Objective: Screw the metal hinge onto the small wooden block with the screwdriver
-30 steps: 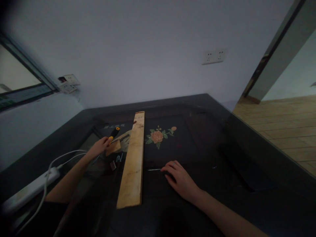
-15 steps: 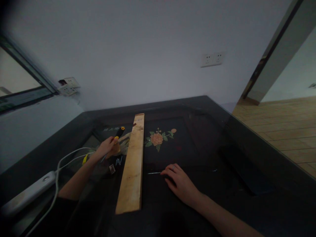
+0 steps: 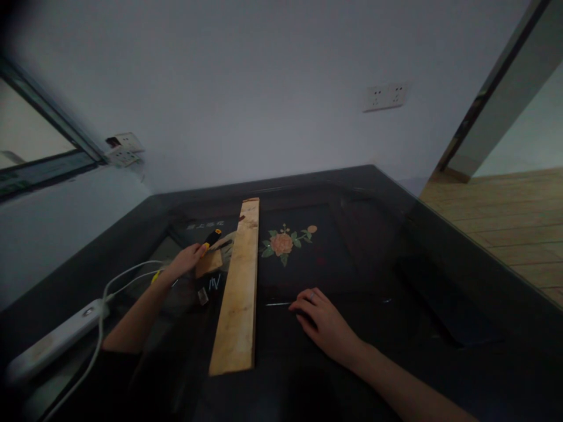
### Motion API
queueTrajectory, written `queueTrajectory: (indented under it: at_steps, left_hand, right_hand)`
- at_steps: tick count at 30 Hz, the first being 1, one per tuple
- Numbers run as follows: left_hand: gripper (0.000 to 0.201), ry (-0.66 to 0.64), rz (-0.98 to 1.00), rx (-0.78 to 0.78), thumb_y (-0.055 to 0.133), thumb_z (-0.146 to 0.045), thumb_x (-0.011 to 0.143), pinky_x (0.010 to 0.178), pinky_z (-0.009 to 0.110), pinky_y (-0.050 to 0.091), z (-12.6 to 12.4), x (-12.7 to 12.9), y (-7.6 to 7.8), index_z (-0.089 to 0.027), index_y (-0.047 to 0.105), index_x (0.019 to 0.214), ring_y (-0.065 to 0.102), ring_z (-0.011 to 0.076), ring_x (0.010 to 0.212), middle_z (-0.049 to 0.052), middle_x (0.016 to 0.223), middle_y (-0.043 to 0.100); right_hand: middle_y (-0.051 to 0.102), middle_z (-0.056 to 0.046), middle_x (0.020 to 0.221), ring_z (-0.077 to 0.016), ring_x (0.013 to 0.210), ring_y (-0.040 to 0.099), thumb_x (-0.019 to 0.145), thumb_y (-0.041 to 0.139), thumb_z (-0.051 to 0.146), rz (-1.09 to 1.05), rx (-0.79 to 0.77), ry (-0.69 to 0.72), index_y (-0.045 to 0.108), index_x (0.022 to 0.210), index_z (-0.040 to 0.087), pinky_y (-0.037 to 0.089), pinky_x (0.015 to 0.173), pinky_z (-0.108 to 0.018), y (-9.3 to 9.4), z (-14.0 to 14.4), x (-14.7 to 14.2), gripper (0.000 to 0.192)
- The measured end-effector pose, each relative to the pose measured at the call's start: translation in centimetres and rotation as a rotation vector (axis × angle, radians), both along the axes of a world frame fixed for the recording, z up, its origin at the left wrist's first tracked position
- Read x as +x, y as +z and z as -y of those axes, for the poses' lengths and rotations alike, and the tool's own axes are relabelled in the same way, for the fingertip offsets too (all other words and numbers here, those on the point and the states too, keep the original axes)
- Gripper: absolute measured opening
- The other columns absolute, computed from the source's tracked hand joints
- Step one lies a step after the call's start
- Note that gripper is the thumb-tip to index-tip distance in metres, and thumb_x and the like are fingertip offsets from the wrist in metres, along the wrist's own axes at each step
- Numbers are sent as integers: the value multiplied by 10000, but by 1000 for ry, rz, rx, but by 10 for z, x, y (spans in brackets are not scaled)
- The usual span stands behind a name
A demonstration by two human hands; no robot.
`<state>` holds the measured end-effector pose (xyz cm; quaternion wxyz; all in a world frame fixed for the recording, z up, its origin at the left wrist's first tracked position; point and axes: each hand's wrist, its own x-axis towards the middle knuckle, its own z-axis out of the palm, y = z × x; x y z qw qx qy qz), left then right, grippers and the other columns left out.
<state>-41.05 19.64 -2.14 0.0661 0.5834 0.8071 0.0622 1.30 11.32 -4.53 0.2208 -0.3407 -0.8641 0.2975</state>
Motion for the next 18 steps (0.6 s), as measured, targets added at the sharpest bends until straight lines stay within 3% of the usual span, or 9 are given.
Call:
queueTrajectory:
  at_steps: [8, 18]
  left_hand:
    - [409, -5, 21, 7, 324, -392, 900, 714, 299, 458, -6, 3, 2, -126, 633, 883, 647, 253, 868, 136, 914, 695]
    - [357, 87, 14, 73, 461, -407, 849, 765, 309, 466, -14, 0, -18, -124, 642, 971, 622, 272, 975, 154, 1015, 676]
  right_hand:
    - [576, -84, 1091, -193, 1047, 522, 872, 468, 81, -7, 7, 4, 616, 1050, 196, 452, 924, -376, -1, -1, 1, 259]
    - [579, -81, 1080, -190, 1035, 526, 870, 474, 82, -9, 2, 5, 621, 1034, 199, 456, 917, -375, 0, -1, 1, 249]
